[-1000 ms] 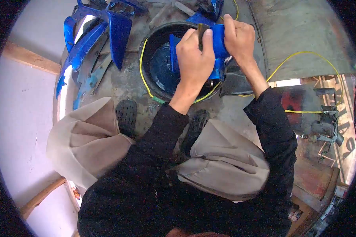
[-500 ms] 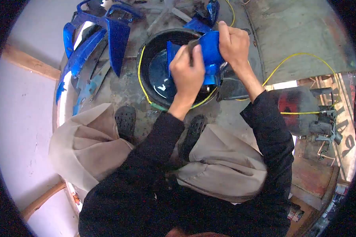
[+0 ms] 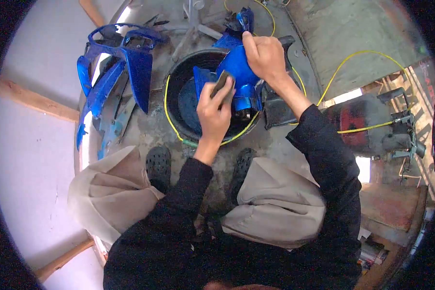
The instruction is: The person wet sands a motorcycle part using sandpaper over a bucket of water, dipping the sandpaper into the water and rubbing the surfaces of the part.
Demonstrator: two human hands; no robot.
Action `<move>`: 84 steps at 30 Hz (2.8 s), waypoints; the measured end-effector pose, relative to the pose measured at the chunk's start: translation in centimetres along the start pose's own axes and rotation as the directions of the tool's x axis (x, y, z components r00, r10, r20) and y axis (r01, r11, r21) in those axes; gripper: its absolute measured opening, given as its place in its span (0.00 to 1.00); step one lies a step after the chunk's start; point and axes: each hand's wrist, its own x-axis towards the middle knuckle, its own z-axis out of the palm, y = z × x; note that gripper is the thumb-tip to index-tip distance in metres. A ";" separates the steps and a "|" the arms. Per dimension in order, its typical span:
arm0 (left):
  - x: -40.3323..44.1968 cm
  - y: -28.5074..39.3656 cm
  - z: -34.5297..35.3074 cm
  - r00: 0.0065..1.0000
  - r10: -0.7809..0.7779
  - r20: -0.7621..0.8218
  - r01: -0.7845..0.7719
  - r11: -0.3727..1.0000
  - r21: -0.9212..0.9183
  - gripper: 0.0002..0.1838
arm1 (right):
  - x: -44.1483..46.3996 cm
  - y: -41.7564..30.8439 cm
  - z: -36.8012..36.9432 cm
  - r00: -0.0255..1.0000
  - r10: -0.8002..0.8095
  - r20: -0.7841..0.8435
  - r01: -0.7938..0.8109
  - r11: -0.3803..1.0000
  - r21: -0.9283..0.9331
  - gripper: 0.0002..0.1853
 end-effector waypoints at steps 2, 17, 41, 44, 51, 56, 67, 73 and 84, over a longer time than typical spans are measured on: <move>-0.9 -0.4 0.2 0.999 -0.013 -0.030 0.014 1.000 0.017 0.20 | 0.0 -1.5 -0.9 0.999 0.046 -0.016 -0.045 0.998 0.040 0.29; 3.9 1.6 0.5 0.998 0.062 -0.022 -0.061 0.998 0.022 0.17 | -0.2 -1.1 -0.4 0.999 0.024 -0.040 -0.022 0.999 0.045 0.28; 0.8 1.2 0.5 0.996 0.087 -0.033 -0.083 0.990 0.111 0.15 | 0.0 -0.1 -0.7 0.999 -0.046 -0.021 0.047 0.998 0.030 0.26; 7.0 2.1 1.5 0.981 0.187 -0.052 -0.179 0.976 0.124 0.15 | -0.2 -1.4 -1.1 0.987 -0.163 0.014 0.163 0.986 -0.019 0.22; -0.3 0.8 0.0 0.994 0.105 -0.014 -0.104 0.991 0.088 0.15 | -0.1 0.0 -0.5 0.997 -0.056 0.058 0.055 0.998 0.022 0.16; 4.8 1.8 1.6 0.986 0.144 -0.083 -0.134 0.984 0.117 0.14 | 0.2 1.7 -0.1 0.931 -0.363 -0.041 0.349 0.918 -0.188 0.13; 2.8 -0.2 -0.1 0.995 0.095 0.008 -0.095 0.984 0.150 0.13 | -0.5 1.0 0.4 0.994 -0.099 -0.053 0.099 0.995 -0.010 0.23; 6.8 -0.5 1.9 0.988 0.146 0.059 -0.148 0.989 0.030 0.12 | -0.2 3.1 0.6 0.981 -0.176 -0.081 0.169 0.982 -0.077 0.23; 9.6 0.6 3.6 0.975 0.189 0.116 -0.197 0.978 0.065 0.11 | -0.2 3.9 0.6 0.982 -0.182 -0.057 0.171 0.973 -0.155 0.22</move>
